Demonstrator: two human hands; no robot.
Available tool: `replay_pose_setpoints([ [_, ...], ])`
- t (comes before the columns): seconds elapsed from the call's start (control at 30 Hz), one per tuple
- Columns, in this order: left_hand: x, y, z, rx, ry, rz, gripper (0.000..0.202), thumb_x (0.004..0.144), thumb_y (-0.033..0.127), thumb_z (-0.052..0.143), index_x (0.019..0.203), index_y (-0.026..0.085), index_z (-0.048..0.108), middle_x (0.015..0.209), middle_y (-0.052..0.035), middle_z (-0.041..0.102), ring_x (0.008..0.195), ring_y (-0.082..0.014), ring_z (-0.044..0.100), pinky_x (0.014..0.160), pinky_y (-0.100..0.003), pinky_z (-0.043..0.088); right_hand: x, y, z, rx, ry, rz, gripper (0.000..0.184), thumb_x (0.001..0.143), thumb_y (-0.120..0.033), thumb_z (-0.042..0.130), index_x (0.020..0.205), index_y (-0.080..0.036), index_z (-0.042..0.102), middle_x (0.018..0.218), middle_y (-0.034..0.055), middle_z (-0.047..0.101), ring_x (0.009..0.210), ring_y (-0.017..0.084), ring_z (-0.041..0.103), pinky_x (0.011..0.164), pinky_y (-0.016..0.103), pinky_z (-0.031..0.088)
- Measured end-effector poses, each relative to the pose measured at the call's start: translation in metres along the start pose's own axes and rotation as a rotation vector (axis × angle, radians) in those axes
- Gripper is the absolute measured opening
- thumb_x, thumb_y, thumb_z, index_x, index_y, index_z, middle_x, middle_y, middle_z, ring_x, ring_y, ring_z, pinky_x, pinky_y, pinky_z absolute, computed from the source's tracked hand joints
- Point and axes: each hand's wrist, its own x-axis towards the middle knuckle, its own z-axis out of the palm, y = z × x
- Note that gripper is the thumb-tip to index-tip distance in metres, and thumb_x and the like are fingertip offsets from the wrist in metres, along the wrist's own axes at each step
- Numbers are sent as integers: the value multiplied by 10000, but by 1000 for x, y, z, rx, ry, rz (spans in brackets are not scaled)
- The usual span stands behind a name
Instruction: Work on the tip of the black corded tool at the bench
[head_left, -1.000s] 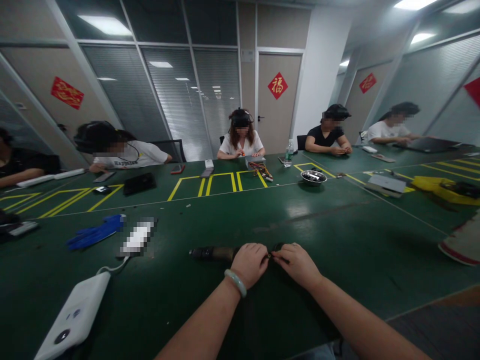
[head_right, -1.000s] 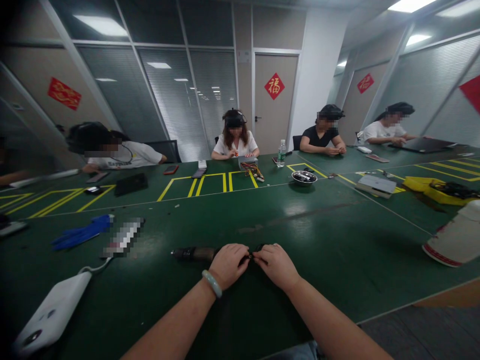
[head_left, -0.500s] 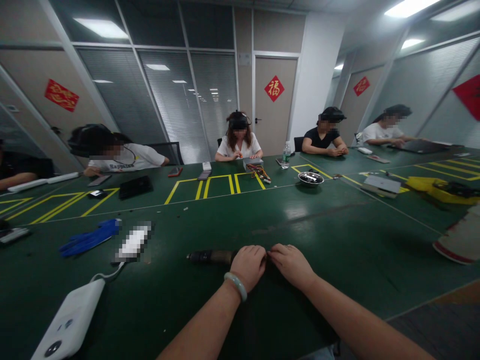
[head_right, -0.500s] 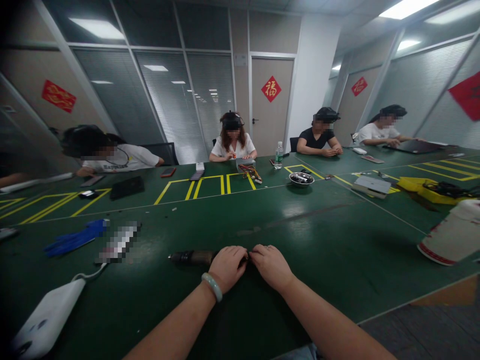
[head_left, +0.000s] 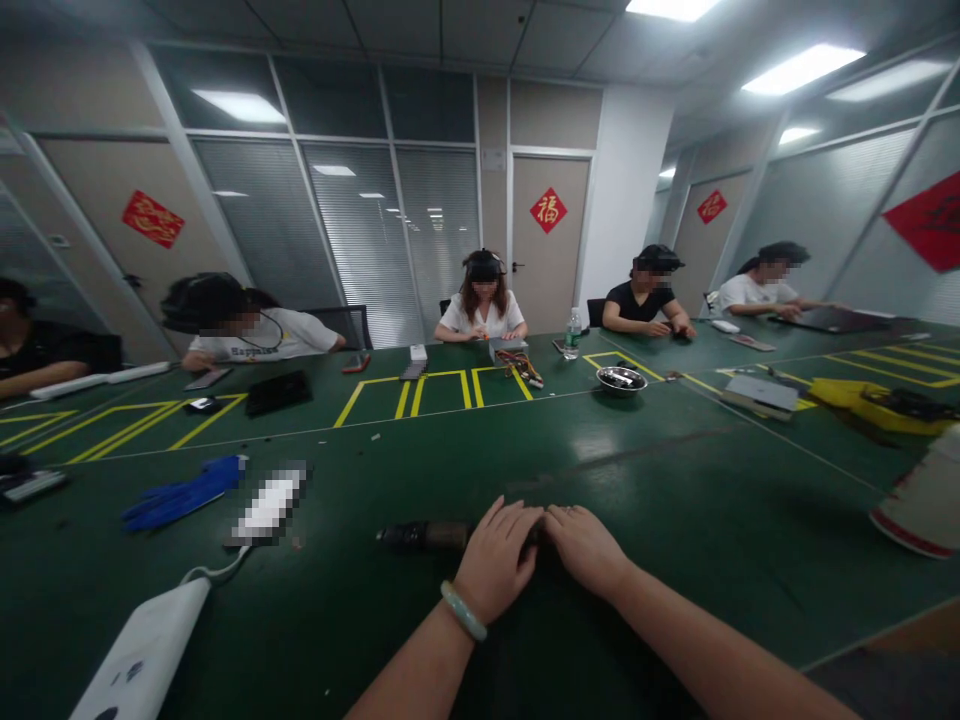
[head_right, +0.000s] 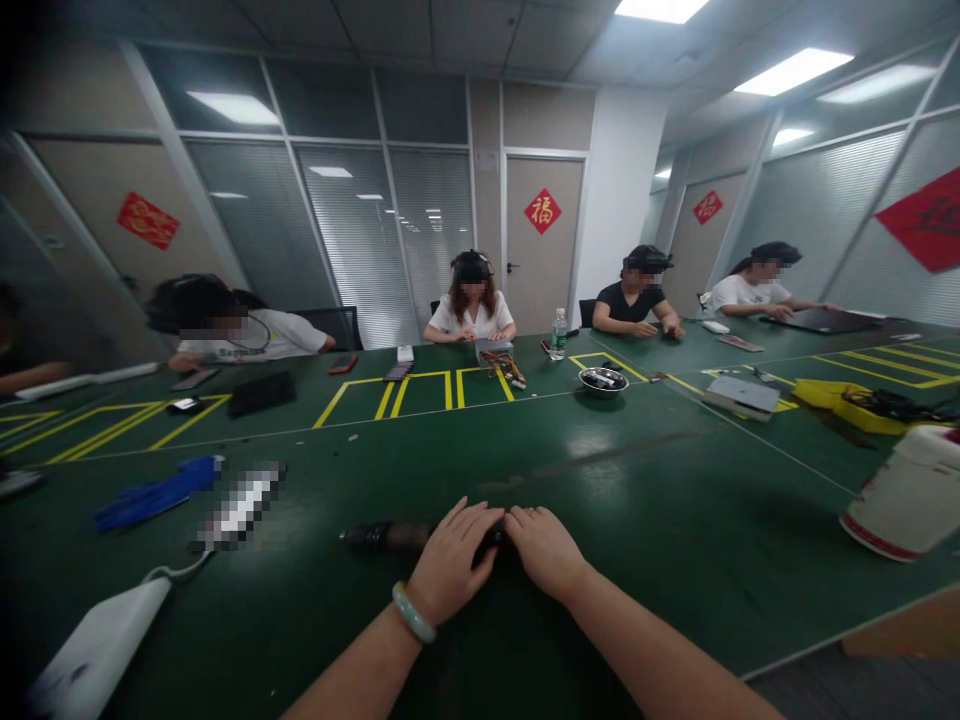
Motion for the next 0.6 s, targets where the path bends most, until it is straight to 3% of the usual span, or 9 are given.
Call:
replay_pose_setpoints([
  [0.13,-6,4,-8,-9,-30,29,498,863,146,503,1337,277,429,1325,-11,534,1272,-174,436,1154,-439,242,-2,35,-7,-49,-29,99,111,885,-130,481,920,-198,562,901,33,606,818,185,570,749,309,363],
  [0.27,-10,-3,-12,-12,-100,5,502,875,199,532,1351,306,418,1353,3,518,1288,-167,426,1143,-435,265,-36,100,-19,-70,-72,285,129,899,-189,452,933,-213,574,950,60,626,861,214,587,764,341,368],
  [0.47,-18,-25,-12,-88,-342,18,733,856,525,559,1468,361,189,1536,-11,229,1409,-264,202,1114,-546,262,-163,222,-29,-79,-91,610,270,877,-333,401,982,-209,617,1035,174,624,830,242,624,700,379,407],
  [0.53,-20,-30,-9,-119,-401,-15,717,874,595,478,1476,348,175,1548,-16,176,1417,-284,152,1116,-562,238,-204,250,-30,-126,-38,662,367,863,-371,366,999,-161,634,1041,232,613,774,248,641,655,392,407],
  [0.6,-20,-32,-5,-134,-434,-75,688,897,622,392,1481,328,176,1555,-14,140,1422,-288,113,1128,-558,206,-233,262,-33,-201,107,711,441,859,-393,338,959,-113,663,994,288,608,693,254,647,626,415,399],
])
